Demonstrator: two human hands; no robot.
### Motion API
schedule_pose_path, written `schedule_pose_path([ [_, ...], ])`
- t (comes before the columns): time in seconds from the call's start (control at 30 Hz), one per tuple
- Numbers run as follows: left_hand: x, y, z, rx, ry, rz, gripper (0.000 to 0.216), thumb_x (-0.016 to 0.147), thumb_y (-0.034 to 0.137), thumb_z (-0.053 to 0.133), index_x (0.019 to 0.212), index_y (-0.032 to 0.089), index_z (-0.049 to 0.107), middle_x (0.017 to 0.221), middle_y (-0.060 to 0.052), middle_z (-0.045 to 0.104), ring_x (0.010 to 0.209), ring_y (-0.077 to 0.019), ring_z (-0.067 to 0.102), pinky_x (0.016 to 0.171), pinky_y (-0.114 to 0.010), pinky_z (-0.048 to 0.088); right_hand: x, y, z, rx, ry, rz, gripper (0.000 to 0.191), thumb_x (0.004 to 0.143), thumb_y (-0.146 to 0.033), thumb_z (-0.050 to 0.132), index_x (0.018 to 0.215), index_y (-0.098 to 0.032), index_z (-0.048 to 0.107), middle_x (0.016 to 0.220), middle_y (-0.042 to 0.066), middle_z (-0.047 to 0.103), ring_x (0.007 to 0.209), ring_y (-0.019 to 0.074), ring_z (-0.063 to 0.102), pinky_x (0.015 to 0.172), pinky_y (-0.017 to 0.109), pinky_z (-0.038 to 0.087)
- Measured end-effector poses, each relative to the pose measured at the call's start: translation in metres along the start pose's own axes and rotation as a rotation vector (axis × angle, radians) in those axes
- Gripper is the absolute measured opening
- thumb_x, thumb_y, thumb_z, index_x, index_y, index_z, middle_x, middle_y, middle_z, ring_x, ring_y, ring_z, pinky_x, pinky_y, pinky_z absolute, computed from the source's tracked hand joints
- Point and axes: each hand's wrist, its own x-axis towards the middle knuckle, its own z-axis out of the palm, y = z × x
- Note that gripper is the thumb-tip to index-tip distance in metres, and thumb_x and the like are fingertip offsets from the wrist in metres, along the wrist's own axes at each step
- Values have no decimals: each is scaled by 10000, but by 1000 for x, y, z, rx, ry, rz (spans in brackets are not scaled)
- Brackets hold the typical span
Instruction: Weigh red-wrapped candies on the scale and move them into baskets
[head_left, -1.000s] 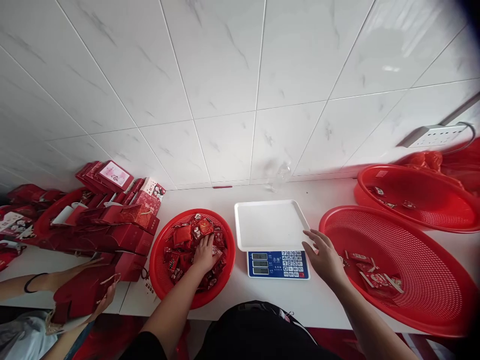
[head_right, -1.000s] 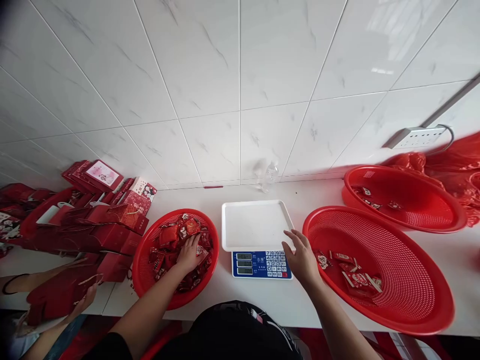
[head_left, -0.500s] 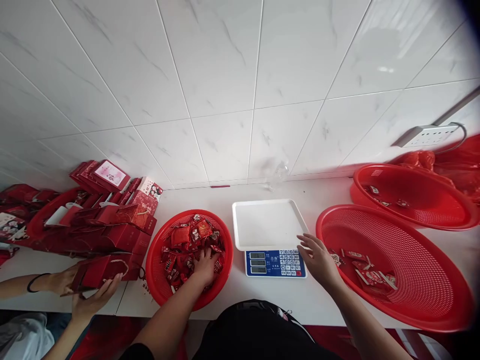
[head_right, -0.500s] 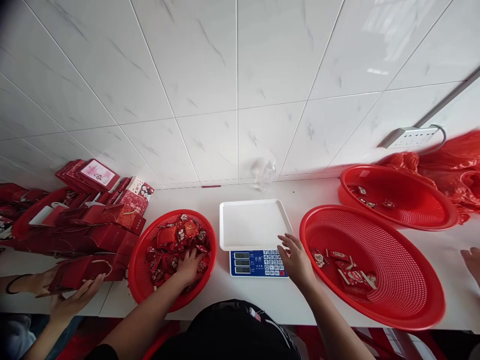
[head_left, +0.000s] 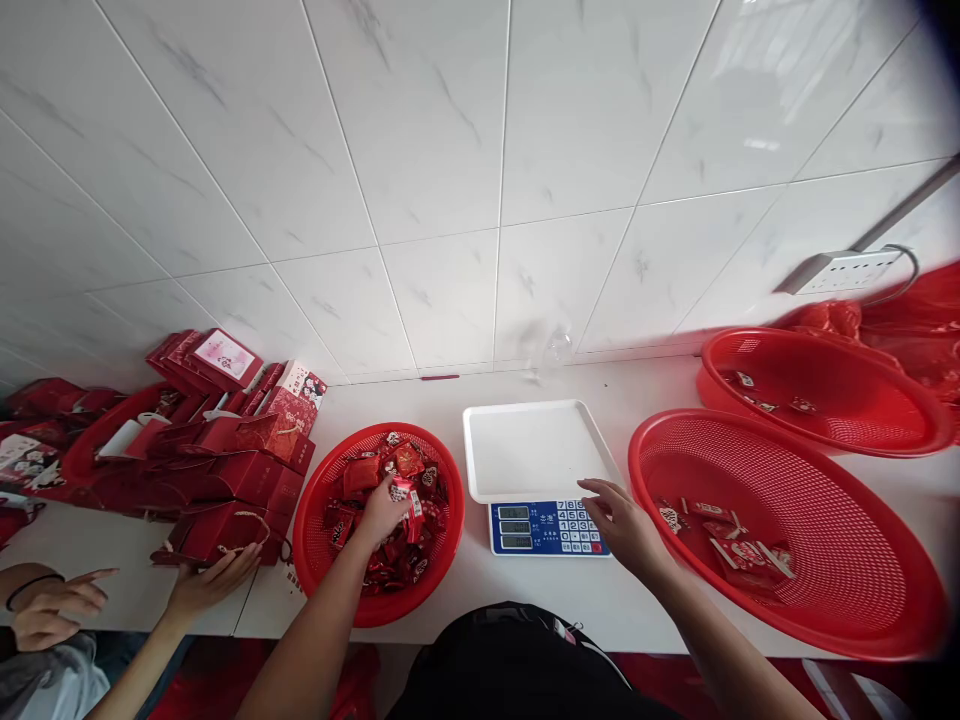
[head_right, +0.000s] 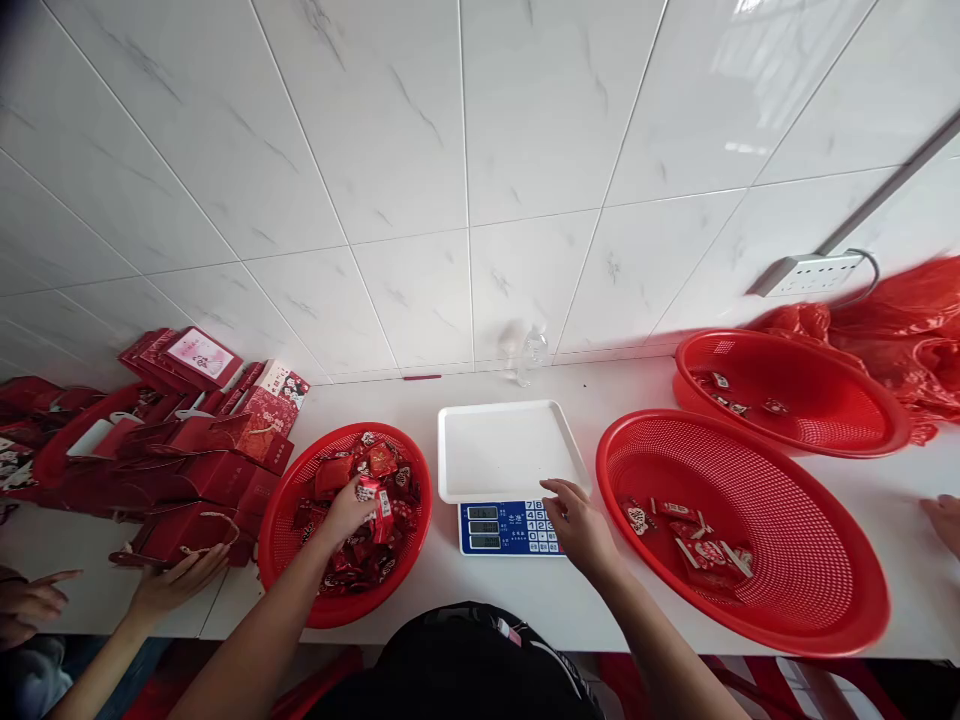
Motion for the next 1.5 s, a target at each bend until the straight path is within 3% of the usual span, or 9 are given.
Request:
schedule_pose_path([
  [0.1,-6,10,-15,-455,8,-59,337,591,230,672,903,139,583,771,-40,677,672,-179,639,657,-314,502,-1,-3,4,20,-58,53,323,779,-397,450,995,-229,622,872,59,683,654,189,635,586,312,513],
  [0.2,-15,23,-17,-706,-26,-108,344,568,252,709,876,143,600,749,-30,680,667,-177,650,627,-304,514,-3,-18,18,145,-150,91,313,775,-391,481,1004,-227,617,879,57,690,740,204,644,663,326,515],
  [0.43,-42,75,35,-828,-188,-63,265,565,216,742,720,154,537,602,37,610,520,-100,572,524,-231,473,-10,-82,54,602,-529,114,433,774,-476,545,1112,-206,542,993,58,645,882,176,617,760,326,502],
  [0.63,-42,105,85,-841,-353,-46,319,550,197,758,784,148,548,614,26,615,547,-116,590,536,-239,483,8,-78,59,726,-411,275,346,718,-497,619,814,-181,515,704,-12,619,619,128,609,608,283,501],
  [0.87,-13,113,112,-902,-330,-238,289,590,150,715,826,154,548,665,-10,653,520,-125,606,431,-204,450,31,-50,36,1081,-299,610,268,770,-404,620,920,-195,544,951,63,651,808,147,652,709,261,510],
  [0.97,-15,117,121,-887,-418,-216,288,589,124,702,838,149,560,682,-26,667,564,-150,632,494,-243,499,28,-48,39,1100,-429,593,308,753,-427,635,943,-195,566,900,50,661,788,151,648,690,269,509],
  [1.07,-21,117,127,-823,-506,-192,320,561,97,705,841,151,558,666,-23,668,569,-169,637,537,-288,524,25,-47,47,1035,-423,520,271,737,-404,656,874,-178,594,776,27,664,663,117,626,641,244,494],
  [1.3,-13,106,124,-893,-324,-275,280,603,120,702,806,177,517,604,18,633,494,-134,609,456,-228,481,41,-39,50,1029,-331,606,267,759,-363,639,968,-209,577,982,59,661,755,123,648,678,239,491],
  [1.5,-13,111,123,-932,-378,-276,229,626,109,684,808,147,552,615,-15,648,502,-137,614,477,-239,501,32,-44,55,1055,-556,586,378,697,-344,703,1012,-182,570,886,55,678,732,145,664,734,297,515],
])
